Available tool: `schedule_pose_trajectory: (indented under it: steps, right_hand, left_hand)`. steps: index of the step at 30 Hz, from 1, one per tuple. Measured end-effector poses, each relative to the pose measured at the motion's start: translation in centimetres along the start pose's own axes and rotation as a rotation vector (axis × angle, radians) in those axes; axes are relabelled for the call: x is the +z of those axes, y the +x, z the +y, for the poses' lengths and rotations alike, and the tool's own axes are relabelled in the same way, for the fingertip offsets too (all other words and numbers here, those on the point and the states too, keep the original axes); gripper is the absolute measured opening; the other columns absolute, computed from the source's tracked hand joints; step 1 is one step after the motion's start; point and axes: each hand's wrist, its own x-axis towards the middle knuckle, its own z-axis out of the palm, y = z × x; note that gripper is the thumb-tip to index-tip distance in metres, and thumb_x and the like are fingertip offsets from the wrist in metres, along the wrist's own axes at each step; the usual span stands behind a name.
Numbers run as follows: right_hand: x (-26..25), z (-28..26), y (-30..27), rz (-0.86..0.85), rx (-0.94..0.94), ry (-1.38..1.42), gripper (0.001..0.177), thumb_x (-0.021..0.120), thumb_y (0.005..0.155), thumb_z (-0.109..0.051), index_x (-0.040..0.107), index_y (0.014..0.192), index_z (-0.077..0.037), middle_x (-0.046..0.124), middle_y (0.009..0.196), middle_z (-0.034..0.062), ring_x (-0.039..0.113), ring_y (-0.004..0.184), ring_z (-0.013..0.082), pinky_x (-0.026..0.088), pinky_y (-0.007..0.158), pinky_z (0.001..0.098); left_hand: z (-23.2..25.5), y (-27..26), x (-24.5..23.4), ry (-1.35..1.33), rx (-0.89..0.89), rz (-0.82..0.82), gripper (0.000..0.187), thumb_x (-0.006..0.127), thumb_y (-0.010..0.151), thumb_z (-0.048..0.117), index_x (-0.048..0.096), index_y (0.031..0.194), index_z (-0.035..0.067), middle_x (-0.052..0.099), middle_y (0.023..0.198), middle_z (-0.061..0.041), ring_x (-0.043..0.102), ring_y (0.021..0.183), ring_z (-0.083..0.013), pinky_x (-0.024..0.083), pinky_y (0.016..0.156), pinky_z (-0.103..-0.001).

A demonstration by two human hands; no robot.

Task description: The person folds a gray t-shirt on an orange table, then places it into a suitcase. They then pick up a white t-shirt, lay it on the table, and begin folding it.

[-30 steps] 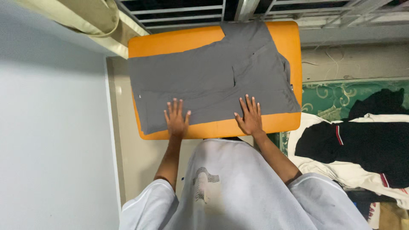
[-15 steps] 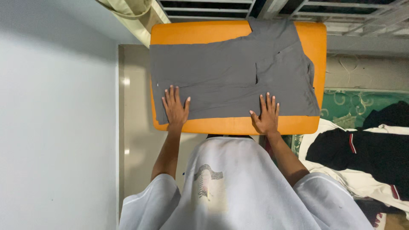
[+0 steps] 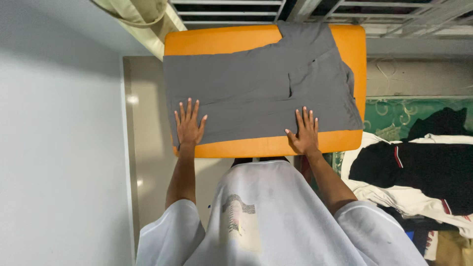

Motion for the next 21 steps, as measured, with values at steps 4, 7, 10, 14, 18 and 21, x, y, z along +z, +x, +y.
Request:
schedule_pose_trajectory:
  steps: [4,7,10,14,18,21]
  right_hand:
    - [-0.3,-0.4,-0.4,-0.002,0.010,0.019,0.091,0.058,0.093,-0.060,0.027,0.164,-0.014,0.015,0.172,0.0149,0.010,0.159,0.0395,0.008,0.125,0.0595]
    - [-0.2,-0.3,-0.4,-0.024,0.039,0.011,0.091,0.059,0.090,-0.060,0.028,0.163,-0.013,0.015,0.172,0.0153,0.009,0.158,0.0394,0.007,0.124,0.0586]
    - [-0.1,0.0,-0.2,0.036,0.046,0.116,0.089,0.064,0.091,-0.055,0.033,0.158,-0.006,0.021,0.168,0.0175,0.015,0.155,0.0420,0.010,0.123,0.0582]
    - [-1.4,1.6,0.7,0.230,0.018,0.207,0.055,0.070,0.095,-0.037,0.055,0.141,-0.012,0.042,0.154,0.0165,0.037,0.143,0.0395,0.026,0.119,0.0524]
    - [-3.4,5.0,5.4,0.358,0.143,0.239,0.040,0.072,0.095,-0.023,0.064,0.132,-0.012,0.057,0.136,0.0137,0.047,0.129,0.0361,0.033,0.111,0.0505]
    - [-5.2,8.9,10.8,0.442,0.192,0.164,0.032,0.074,0.095,-0.018,0.070,0.126,-0.010,0.067,0.113,0.0153,0.058,0.113,0.0360,0.044,0.102,0.0467]
  left_hand:
    - [-1.2,0.7,-0.3,-0.021,0.034,0.053,0.071,0.041,0.103,0.059,0.023,0.164,0.027,0.014,0.173,-0.003,0.008,0.158,-0.0333,0.004,0.127,-0.056]
    - [-0.5,0.5,0.0,0.008,-0.003,0.128,0.073,0.046,0.102,0.058,0.028,0.163,0.021,0.022,0.169,-0.012,0.016,0.154,-0.0355,0.009,0.123,-0.059]
    - [1.8,1.3,0.3,-0.007,-0.085,0.267,0.069,0.052,0.103,0.054,0.038,0.155,0.011,0.033,0.161,-0.018,0.029,0.148,-0.0355,0.019,0.117,-0.059]
    - [8.5,3.4,0.2,-0.080,0.004,0.327,0.057,0.063,0.099,0.042,0.050,0.142,0.006,0.047,0.145,-0.017,0.041,0.135,-0.0320,0.027,0.109,-0.055]
    - [17.7,6.6,0.5,-0.437,0.162,0.310,0.027,0.072,0.093,0.024,0.067,0.115,0.008,0.071,0.108,-0.007,0.064,0.111,-0.0273,0.045,0.099,-0.043]
    - [24.3,9.7,1.7,-0.667,0.147,0.204,0.026,0.074,0.092,0.026,0.070,0.107,0.005,0.073,0.095,-0.009,0.071,0.091,-0.0282,0.056,0.082,-0.041]
